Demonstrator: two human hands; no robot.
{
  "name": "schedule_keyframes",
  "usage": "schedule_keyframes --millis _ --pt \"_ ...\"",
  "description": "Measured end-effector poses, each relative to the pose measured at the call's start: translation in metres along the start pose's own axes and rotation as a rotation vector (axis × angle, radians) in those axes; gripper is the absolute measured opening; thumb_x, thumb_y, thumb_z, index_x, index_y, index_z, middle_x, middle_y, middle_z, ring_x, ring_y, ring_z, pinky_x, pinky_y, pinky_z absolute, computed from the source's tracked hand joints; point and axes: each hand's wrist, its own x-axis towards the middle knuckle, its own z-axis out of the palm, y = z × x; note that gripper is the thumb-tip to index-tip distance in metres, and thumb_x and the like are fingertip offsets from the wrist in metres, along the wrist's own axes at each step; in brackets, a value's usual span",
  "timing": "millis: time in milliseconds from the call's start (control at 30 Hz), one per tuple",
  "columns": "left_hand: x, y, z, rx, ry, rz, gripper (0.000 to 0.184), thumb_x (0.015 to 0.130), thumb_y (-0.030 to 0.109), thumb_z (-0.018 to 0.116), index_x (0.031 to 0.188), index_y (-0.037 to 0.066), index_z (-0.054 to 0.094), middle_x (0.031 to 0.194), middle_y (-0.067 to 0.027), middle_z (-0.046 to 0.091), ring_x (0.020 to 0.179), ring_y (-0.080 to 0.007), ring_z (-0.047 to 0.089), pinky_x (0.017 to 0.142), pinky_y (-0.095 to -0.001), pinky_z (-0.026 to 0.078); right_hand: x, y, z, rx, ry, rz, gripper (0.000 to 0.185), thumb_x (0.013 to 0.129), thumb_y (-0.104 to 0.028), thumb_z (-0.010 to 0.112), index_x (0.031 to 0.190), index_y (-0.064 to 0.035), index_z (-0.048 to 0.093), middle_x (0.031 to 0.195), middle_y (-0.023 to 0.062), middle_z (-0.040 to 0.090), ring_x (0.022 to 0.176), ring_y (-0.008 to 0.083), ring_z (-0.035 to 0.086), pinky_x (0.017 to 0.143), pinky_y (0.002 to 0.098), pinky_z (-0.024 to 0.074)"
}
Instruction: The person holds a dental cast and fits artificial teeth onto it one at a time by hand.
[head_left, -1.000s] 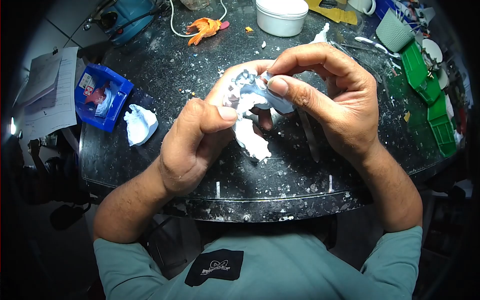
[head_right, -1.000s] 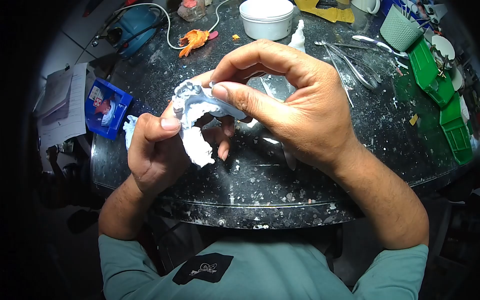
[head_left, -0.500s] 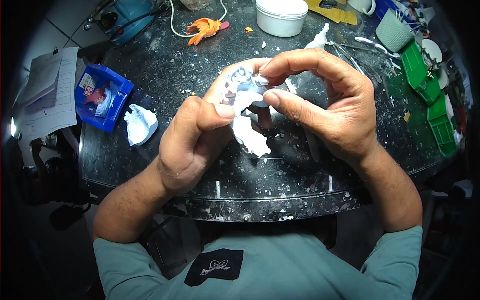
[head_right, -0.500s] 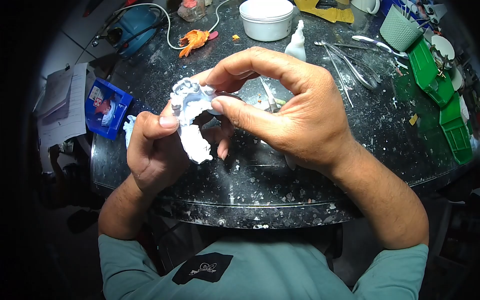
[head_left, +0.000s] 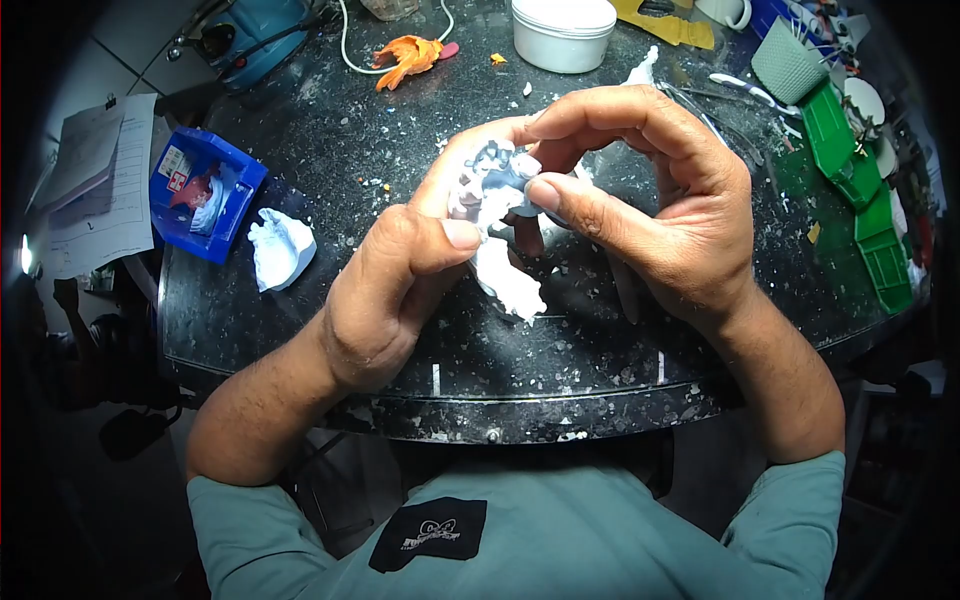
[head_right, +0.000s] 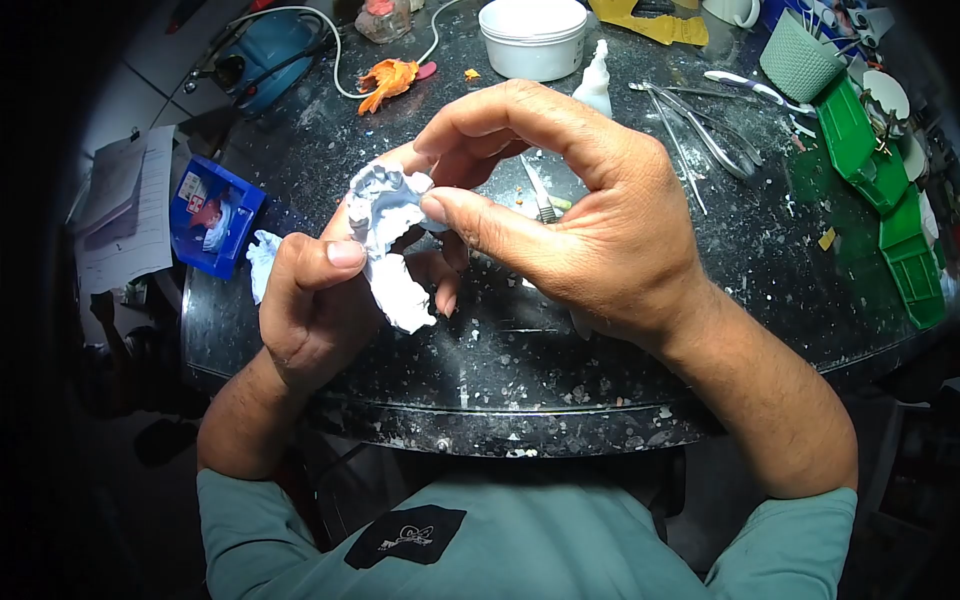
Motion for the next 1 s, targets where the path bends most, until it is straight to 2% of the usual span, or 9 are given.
schedule_keyframes --millis 233,333,533,833,1000 --pt "0.001 -0.003 -0.008 -0.010 -0.066 0.007 0.076 0.086 0.039 0.038 0.146 -0.007 0.027 0.118 -0.0218 0.055 0.101 -0.0272 0.057 0.084 -0.0411 0.050 0.000 0.001 -0.004 -0.079 -0.048 -0.033 0.021 0.082 -0.001 0.075 0.103 0.0016 0.071 0.101 0.0114 0.071 0.095 0.0174 0.066 0.089 0.0301 0.0490" --pt "0.000 0.000 -0.001 -0.007 0.002 0.007 0.076 0.086 0.038 0.037 0.145 -0.008 0.027 0.119 -0.0222 0.055 0.101 -0.0275 0.057 0.084 -0.0410 0.050 0.000 0.000 -0.005 -0.103 -0.062 -0.056 0.020 0.083 -0.001 0.074 0.103 0.0016 0.071 0.102 0.0115 0.071 0.096 0.0178 0.066 0.089 0.0302 0.0490" --pt "0.002 0.000 -0.005 0.012 -0.067 0.028 0.077 0.087 0.038 0.035 0.146 -0.009 0.025 0.121 -0.0236 0.055 0.103 -0.0277 0.056 0.084 -0.0417 0.050 -0.001 -0.002 -0.002 -0.087 -0.015 -0.012 0.019 0.083 -0.001 0.074 0.101 0.0021 0.071 0.100 0.0114 0.071 0.092 0.0164 0.065 0.085 0.0293 0.0498" --pt "0.003 -0.001 -0.008 0.022 -0.096 0.036 0.077 0.087 0.039 0.035 0.146 -0.009 0.025 0.132 -0.0211 0.049 0.104 -0.0267 0.056 0.083 -0.0416 0.050 0.000 0.001 -0.005 -0.156 -0.047 -0.085 0.020 0.082 0.000 0.075 0.101 0.0016 0.072 0.098 0.0110 0.071 0.090 0.0164 0.065 0.082 0.0293 0.0501" --pt "0.004 -0.003 -0.013 -0.004 -0.130 0.038 0.076 0.087 0.038 0.036 0.146 -0.009 0.026 0.131 -0.0211 0.049 0.105 -0.0269 0.056 0.084 -0.0421 0.050 0.001 0.002 -0.005 -0.149 -0.047 -0.088 0.019 0.083 0.000 0.074 0.102 0.0014 0.072 0.098 0.0108 0.071 0.089 0.0164 0.065 0.082 0.0290 0.0503"
